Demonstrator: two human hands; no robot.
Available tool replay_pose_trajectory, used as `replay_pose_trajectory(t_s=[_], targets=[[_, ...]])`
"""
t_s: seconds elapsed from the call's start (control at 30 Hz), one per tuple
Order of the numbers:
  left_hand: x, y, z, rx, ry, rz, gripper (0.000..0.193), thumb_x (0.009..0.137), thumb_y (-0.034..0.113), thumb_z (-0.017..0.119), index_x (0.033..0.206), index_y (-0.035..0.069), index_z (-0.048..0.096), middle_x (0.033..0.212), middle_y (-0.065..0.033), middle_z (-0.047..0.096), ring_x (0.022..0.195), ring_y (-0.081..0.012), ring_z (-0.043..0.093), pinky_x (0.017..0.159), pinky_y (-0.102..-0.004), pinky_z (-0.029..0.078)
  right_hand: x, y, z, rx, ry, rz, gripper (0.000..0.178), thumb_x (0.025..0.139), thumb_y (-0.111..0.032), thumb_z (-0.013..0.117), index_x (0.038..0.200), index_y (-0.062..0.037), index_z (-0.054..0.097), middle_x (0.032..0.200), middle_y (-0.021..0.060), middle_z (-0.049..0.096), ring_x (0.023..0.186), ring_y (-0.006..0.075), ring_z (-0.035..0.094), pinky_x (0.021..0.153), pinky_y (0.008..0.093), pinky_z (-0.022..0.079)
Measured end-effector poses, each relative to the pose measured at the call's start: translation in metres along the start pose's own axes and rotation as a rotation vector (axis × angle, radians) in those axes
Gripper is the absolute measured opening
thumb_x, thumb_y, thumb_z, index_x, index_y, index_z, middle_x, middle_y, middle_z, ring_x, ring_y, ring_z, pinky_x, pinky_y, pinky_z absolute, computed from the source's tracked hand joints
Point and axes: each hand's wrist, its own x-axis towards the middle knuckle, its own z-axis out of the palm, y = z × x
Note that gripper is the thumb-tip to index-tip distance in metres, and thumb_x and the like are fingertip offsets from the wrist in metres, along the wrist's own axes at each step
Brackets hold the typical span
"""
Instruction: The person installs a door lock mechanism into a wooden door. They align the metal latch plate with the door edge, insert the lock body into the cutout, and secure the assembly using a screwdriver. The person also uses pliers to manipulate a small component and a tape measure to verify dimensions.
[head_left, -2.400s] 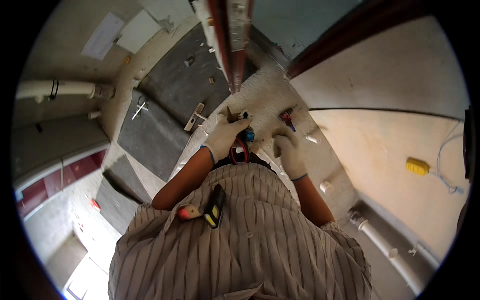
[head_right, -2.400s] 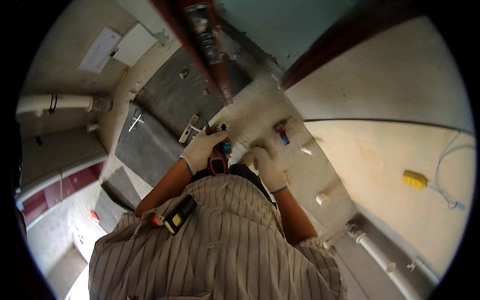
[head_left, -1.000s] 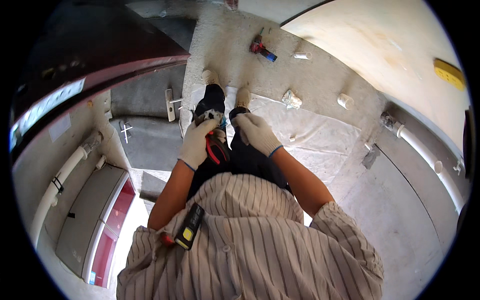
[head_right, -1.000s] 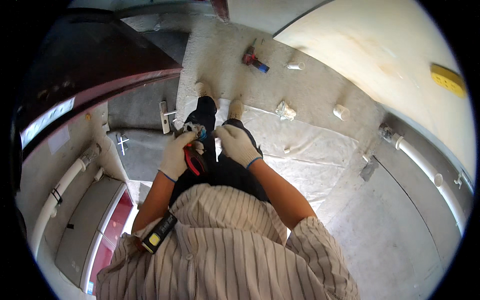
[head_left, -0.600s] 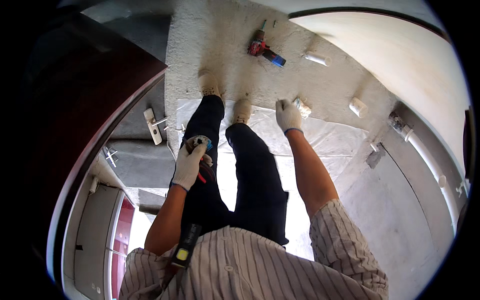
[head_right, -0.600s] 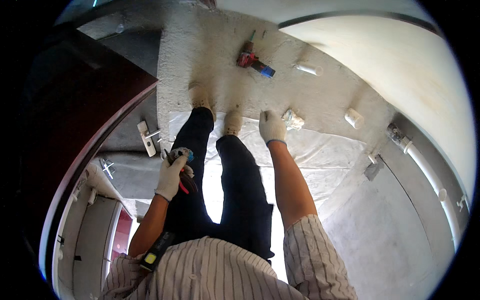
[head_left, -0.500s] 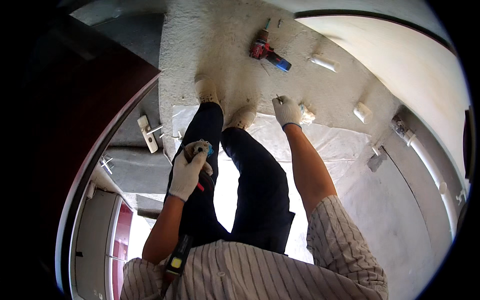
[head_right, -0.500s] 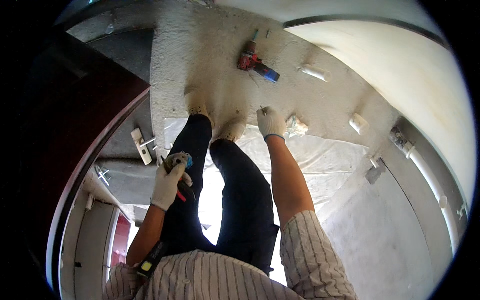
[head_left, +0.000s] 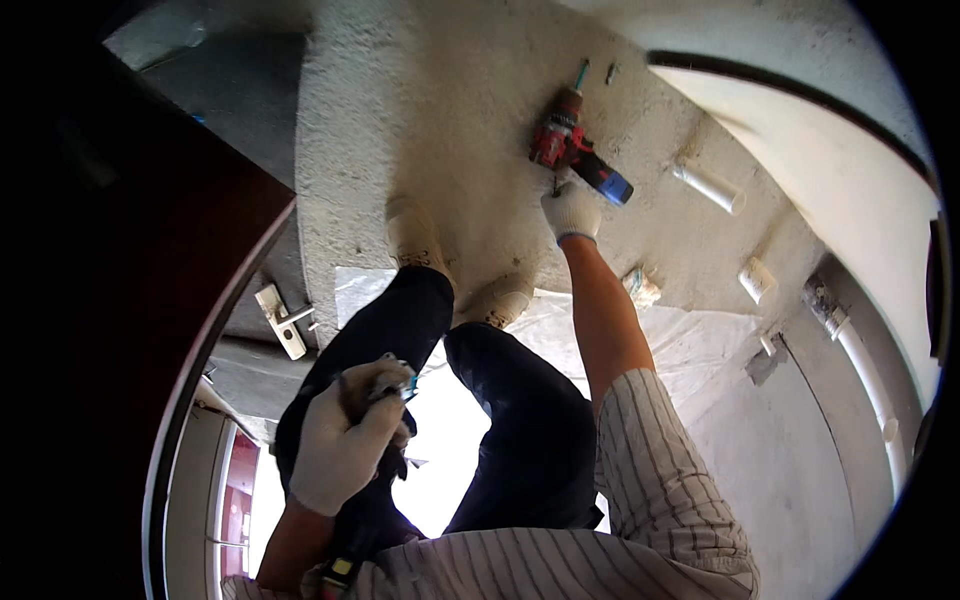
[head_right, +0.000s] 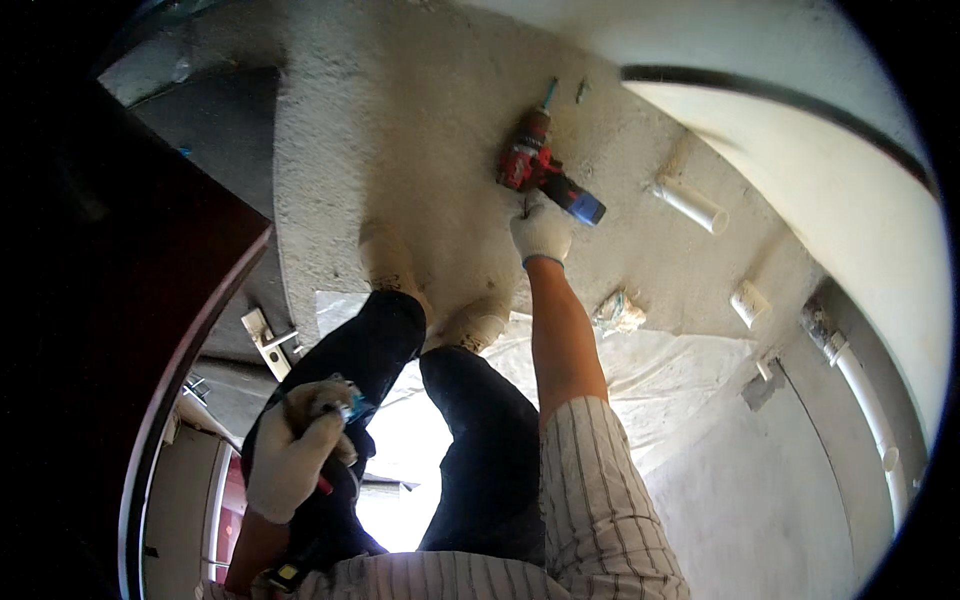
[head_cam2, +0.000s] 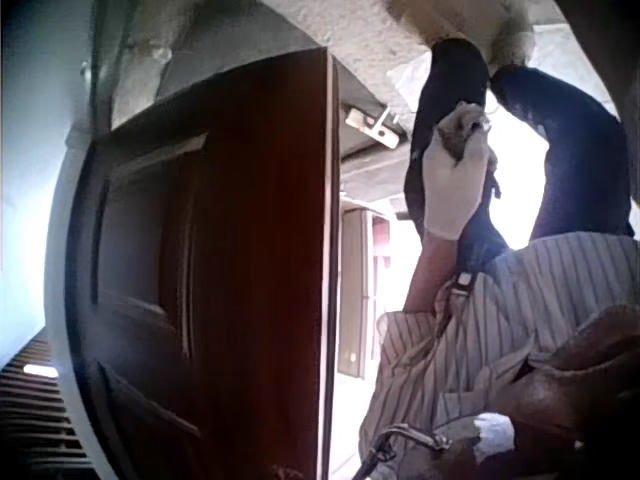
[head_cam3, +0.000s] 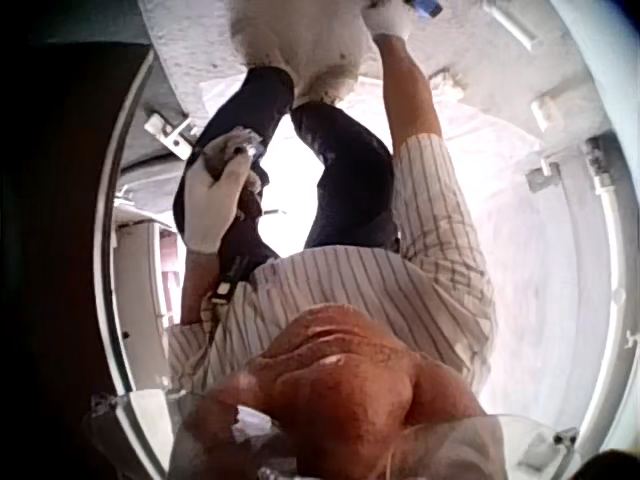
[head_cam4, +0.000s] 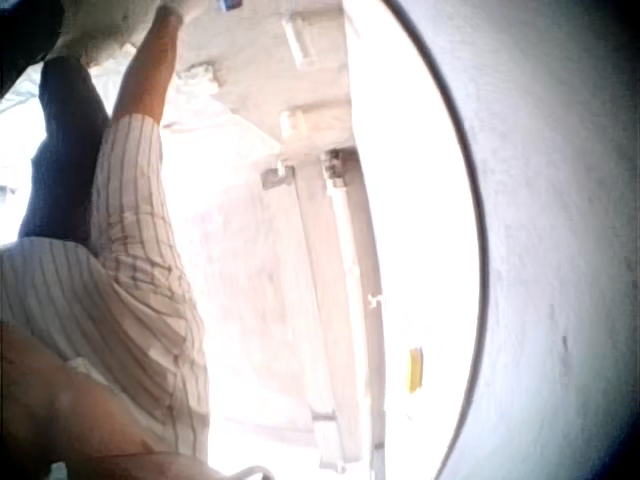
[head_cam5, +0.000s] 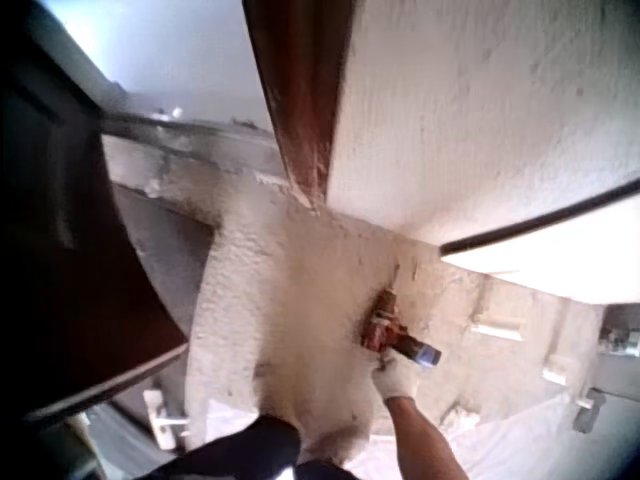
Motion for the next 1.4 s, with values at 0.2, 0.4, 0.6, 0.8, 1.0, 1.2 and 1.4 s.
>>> replay_pose_trajectory(t_s=[0.2, 0.4, 0.6, 0.8, 1.0, 1.2, 1.4], targets=[[-0.003, 0.007, 0.001, 0.058, -0.108, 0.009, 0.02, 0.101, 0.019, 0.065, 0.111, 0.002, 0.066, 0.078, -0.0013, 0.063, 0.065, -0.0094, 0.065, 0.058, -0.0259, 0.054, -0.111, -0.013, 0.013, 0.53, 0.001, -0.227, 0.024, 0.093, -0.029, 0.055, 0.083, -0.0076, 0.055, 0.058, 0.0104, 0.049, 0.052, 0.0304, 0.051, 0.052, 0.0453, 0.04], [-0.029, -0.014, 0.001, -0.361, -0.012, 0.14, 0.015, 0.1, 0.016, 0.066, 0.109, 0.004, 0.066, 0.079, -0.0011, 0.064, 0.058, -0.0107, 0.064, 0.052, -0.0265, 0.051, -0.271, -0.184, -0.183, 1.514, -0.522, 0.598, 0.029, 0.102, -0.032, 0.047, 0.079, -0.0134, 0.048, 0.06, 0.003, 0.045, 0.051, 0.02, 0.046, 0.05, 0.0376, 0.037], [-0.077, 0.072, -0.066, -0.447, 0.392, 0.239, 0.018, 0.1, 0.022, 0.066, 0.106, 0.005, 0.067, 0.08, -0.0011, 0.063, 0.058, -0.0118, 0.061, 0.054, -0.0286, 0.05, -0.341, -0.287, -0.329, 1.24, -0.532, 0.243, 0.026, 0.108, -0.022, 0.044, 0.105, -0.0021, 0.062, 0.072, 0.006, 0.06, 0.062, 0.0148, 0.058, 0.06, 0.0281, 0.048], [-0.111, 0.142, -0.12, -0.616, 0.52, 0.312, 0.048, 0.096, 0.033, 0.071, 0.129, 0.001, 0.059, 0.096, -0.0067, 0.065, 0.075, -0.0134, 0.061, 0.069, -0.0281, 0.052, -0.339, -0.389, -0.407, 0.962, -0.836, -0.192, 0.028, 0.11, -0.019, 0.048, 0.127, 0.0012, 0.059, 0.079, 0.0031, 0.061, 0.069, 0.0094, 0.056, 0.066, 0.0264, 0.048], [-0.124, 0.143, -0.129, -0.69, 0.62, 0.303, 0.037, 0.097, 0.023, 0.068, 0.125, 0.001, 0.059, 0.09, -0.0045, 0.063, 0.065, -0.0126, 0.062, 0.06, -0.0288, 0.055, -0.284, -0.364, -0.406, 0.853, -0.685, -0.101, 0.026, 0.11, -0.017, 0.045, 0.12, 0.0014, 0.061, 0.074, 0.0022, 0.06, 0.065, 0.0082, 0.055, 0.061, 0.0248, 0.047], [-0.108, 0.123, -0.126, -0.82, 0.692, 0.194, 0.031, 0.098, 0.022, 0.067, 0.123, 0.006, 0.061, 0.093, -0.0041, 0.065, 0.064, -0.0142, 0.063, 0.058, -0.0293, 0.055, -0.27, -0.381, -0.455, 0.799, -0.739, 0.051, 0.023, 0.108, -0.014, 0.044, 0.12, 0.0003, 0.059, 0.076, 0.0032, 0.061, 0.065, 0.0092, 0.056, 0.061, 0.026, 0.048], [-0.154, 0.249, -0.092, -0.734, 0.21, 0.348, 0.023, 0.1, 0.015, 0.063, 0.119, 0.004, 0.068, 0.093, -0.0052, 0.07, 0.065, -0.0144, 0.067, 0.057, -0.0309, 0.057, -0.245, -0.425, -0.457, 1.079, -0.686, 0.043, 0.019, 0.098, -0.004, 0.046, 0.106, -0.0023, 0.063, 0.08, -0.0009, 0.054, 0.069, 0.0066, 0.047, 0.059, 0.0241, 0.039]])
